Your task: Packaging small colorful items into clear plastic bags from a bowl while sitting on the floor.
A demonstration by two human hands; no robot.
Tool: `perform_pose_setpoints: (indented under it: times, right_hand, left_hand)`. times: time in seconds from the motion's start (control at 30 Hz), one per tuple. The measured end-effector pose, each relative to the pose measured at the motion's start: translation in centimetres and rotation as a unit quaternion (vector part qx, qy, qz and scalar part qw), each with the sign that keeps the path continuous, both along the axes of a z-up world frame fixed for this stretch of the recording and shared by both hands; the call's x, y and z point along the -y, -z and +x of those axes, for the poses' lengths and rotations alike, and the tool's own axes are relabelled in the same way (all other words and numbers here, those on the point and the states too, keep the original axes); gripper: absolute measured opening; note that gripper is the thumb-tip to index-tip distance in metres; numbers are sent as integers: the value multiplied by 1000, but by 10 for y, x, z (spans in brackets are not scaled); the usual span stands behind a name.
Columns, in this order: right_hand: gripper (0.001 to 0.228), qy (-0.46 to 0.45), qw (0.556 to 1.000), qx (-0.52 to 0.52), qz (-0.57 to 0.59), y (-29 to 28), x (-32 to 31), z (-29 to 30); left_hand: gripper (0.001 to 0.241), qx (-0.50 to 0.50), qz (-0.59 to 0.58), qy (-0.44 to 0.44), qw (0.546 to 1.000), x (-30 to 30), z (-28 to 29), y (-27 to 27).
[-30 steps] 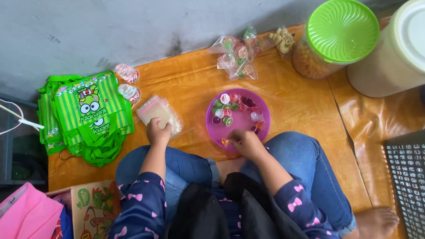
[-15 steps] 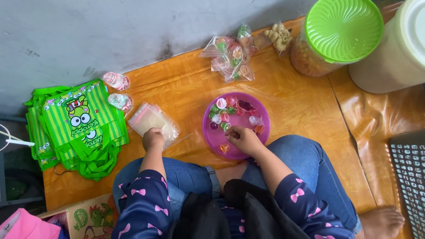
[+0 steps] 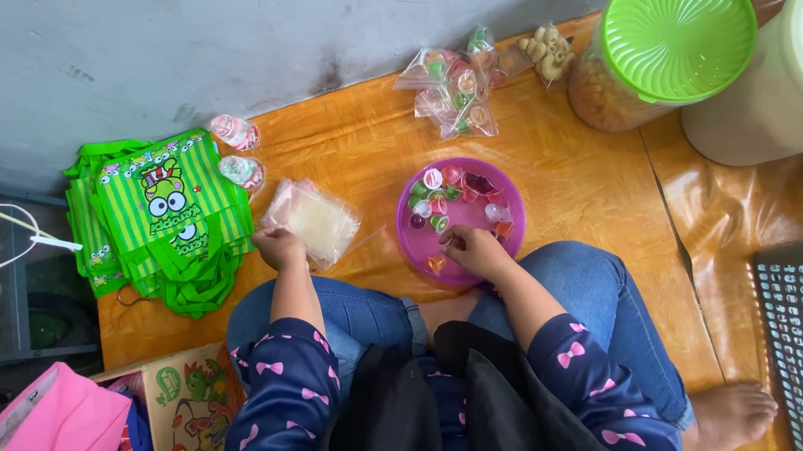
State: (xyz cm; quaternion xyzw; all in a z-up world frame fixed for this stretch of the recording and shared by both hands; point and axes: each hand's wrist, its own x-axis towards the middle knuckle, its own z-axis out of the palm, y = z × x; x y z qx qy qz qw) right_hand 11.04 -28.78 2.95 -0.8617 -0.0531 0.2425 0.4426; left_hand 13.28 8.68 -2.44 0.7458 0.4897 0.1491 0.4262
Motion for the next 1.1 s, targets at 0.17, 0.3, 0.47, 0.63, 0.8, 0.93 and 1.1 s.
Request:
perform_pose_setpoints:
  times: [0.17,0.3,0.47,0.63,0.8,0.93,1.1]
  right_hand:
    - [24,5,1000,5,3,14,-1,-6]
    - [76,40,975,-69,209,-2,-10,-9]
    - [79,-24,955,-110,274,-28,-29,-20]
    - [28,-46,966,-125,221,-31,-30,-28]
    - [17,-26,975,-54,214,1,-30,-34]
    - [32,-15,958,-124,258,3,-43,-38]
    - [20,-82,963,-90,241,16,-45,-43]
  left_hand:
    - [22,227,-12,14,974,-25,-10,31]
    - [16,244,-323,174,898,46,-53,-86]
    - [19,153,-462,217,846,93,-114,-57]
    - [38,134,-455,269,838,111,-135,-40]
    - [17,135,-331,288,888,118,-133,-36]
    - [20,118,-252,303,911,124,-133,-38]
    - [37,118,-199,284,930,99,-125,5]
